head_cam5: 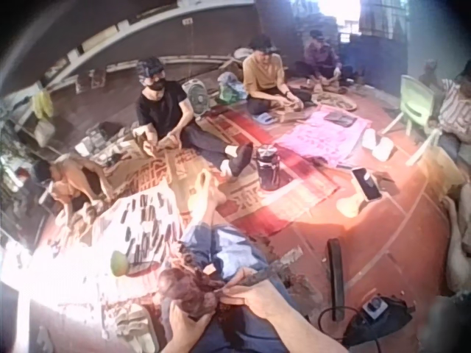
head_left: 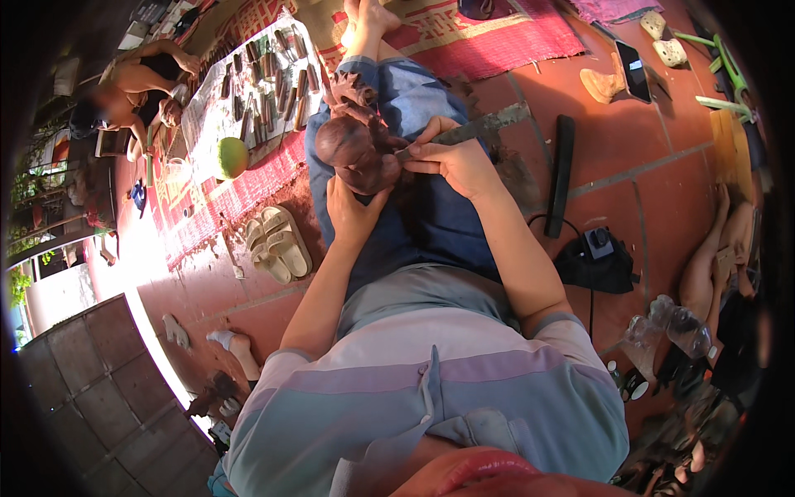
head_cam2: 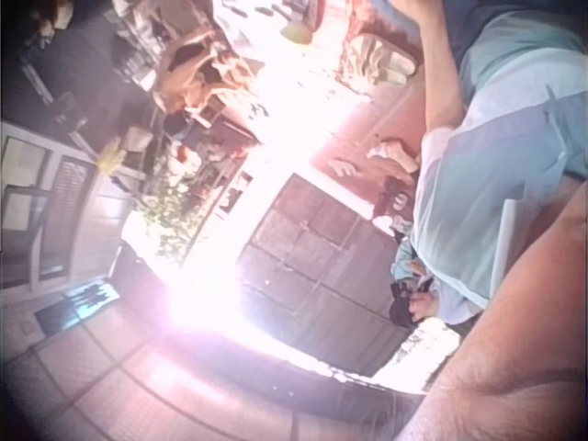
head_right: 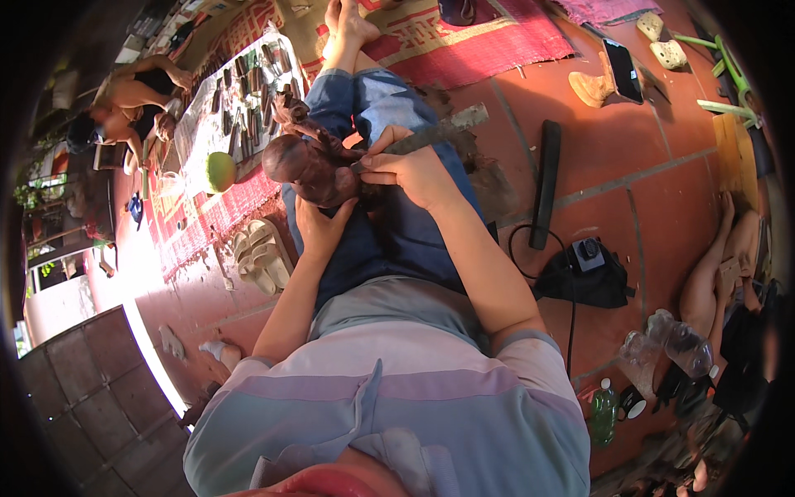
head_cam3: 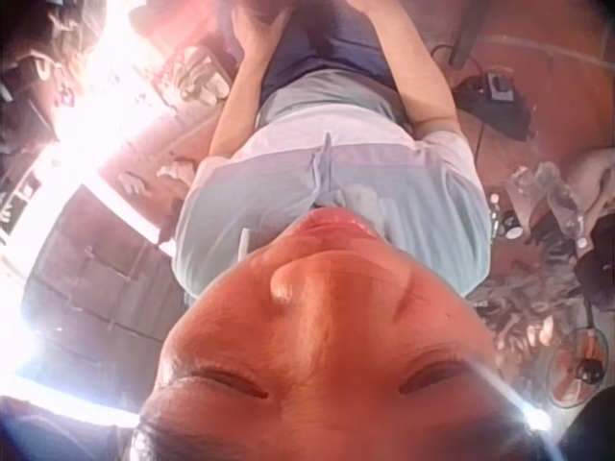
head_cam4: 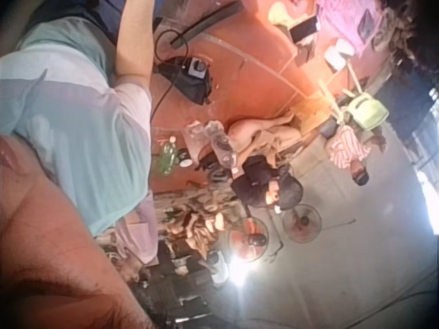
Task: The person sits on a mat and carves a dark, elongated piece of wood using a small knife. They hold the wood with their left hand and carefully shape the surface with the knife in their right hand, rotating the object to work on different sides.
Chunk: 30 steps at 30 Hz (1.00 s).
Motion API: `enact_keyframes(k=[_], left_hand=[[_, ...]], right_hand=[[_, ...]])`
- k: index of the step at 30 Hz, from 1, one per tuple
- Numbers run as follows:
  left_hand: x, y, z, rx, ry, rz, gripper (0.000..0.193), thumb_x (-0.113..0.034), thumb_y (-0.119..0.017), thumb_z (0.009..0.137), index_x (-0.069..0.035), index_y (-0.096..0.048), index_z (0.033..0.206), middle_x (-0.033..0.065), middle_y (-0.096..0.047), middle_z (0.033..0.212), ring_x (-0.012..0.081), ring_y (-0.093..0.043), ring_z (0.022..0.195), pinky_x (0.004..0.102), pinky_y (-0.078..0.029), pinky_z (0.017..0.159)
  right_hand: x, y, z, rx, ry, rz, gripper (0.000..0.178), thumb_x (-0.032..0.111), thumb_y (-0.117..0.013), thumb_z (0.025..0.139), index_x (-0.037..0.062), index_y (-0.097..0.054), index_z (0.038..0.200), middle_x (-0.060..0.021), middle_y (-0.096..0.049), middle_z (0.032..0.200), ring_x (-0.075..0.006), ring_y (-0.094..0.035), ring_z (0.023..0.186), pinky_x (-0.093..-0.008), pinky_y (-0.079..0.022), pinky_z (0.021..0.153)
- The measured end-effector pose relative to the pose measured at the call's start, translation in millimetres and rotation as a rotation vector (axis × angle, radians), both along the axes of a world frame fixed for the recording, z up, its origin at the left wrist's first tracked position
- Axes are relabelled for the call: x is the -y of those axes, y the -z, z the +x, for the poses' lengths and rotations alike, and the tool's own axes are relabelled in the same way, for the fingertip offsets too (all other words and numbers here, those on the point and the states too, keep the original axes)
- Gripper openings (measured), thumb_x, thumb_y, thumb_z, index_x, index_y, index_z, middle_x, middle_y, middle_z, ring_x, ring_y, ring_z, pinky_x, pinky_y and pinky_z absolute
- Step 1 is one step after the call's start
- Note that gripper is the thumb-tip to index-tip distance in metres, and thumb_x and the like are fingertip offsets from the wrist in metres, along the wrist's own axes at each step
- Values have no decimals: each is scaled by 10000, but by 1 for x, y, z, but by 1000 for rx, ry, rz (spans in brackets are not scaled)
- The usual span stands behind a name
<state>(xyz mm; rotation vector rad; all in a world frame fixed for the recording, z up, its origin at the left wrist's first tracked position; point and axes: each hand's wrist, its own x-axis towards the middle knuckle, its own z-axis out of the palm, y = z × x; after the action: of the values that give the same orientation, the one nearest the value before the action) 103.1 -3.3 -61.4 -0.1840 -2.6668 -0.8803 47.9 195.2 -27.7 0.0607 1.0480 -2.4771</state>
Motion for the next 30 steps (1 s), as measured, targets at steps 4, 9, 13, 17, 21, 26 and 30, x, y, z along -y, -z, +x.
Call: enact_keyframes(k=[4,9,13,17,21,26,30], left_hand=[[1,3,-1,-107,28,-65,576,-245,-791,618,-9,-500,1055,118,-571,929,302,-535,875,382,-430,754],[0,3,-2,-109,6,-69,571,-243,-795,613,-11,-505,1046,118,-568,911,299,-536,865,382,-431,745],[-5,-4,-1,-144,10,-69,565,-236,-798,609,-10,-508,1038,120,-567,908,299,-537,852,383,-433,732],[-3,-3,-1,-151,30,-67,567,-234,-800,606,-10,-510,1038,122,-567,898,303,-538,847,386,-434,731],[-1,2,-2,-146,20,-77,581,-231,-801,603,-8,-503,1050,128,-566,908,309,-536,853,391,-433,736],[-2,4,-2,-112,11,-48,607,-230,-798,609,-5,-497,1085,144,-563,980,323,-528,919,395,-423,786],[0,4,1,-41,0,-5,582,-236,-798,618,-7,-516,1073,144,-560,1006,326,-526,958,395,-419,818]], right_hand=[[5,-13,5,-55,43,116,129,-25,-632,767,18,-512,786,-86,-587,831,-193,-624,789,-320,-546,749],[2,4,3,63,19,-31,150,2,-656,756,21,-514,800,-91,-593,873,-185,-617,789,-312,-541,749],[3,-19,3,52,8,55,148,5,-653,757,26,-514,803,-98,-603,877,-213,-630,803,-344,-546,743],[-3,9,-7,156,-69,-95,144,2,-649,756,36,-519,807,-116,-618,854,-248,-647,786,-373,-557,709],[-4,-2,-12,154,-86,-60,149,0,-655,746,35,-529,816,-131,-625,865,-276,-656,760,-399,-559,689],[-6,4,-21,194,-158,-30,135,-11,-642,745,31,-535,816,-136,-623,883,-284,-657,756,-413,-557,703],[-8,5,-28,272,-224,-52,121,-26,-620,747,30,-542,820,-148,-625,893,-297,-656,759,-425,-555,714]])
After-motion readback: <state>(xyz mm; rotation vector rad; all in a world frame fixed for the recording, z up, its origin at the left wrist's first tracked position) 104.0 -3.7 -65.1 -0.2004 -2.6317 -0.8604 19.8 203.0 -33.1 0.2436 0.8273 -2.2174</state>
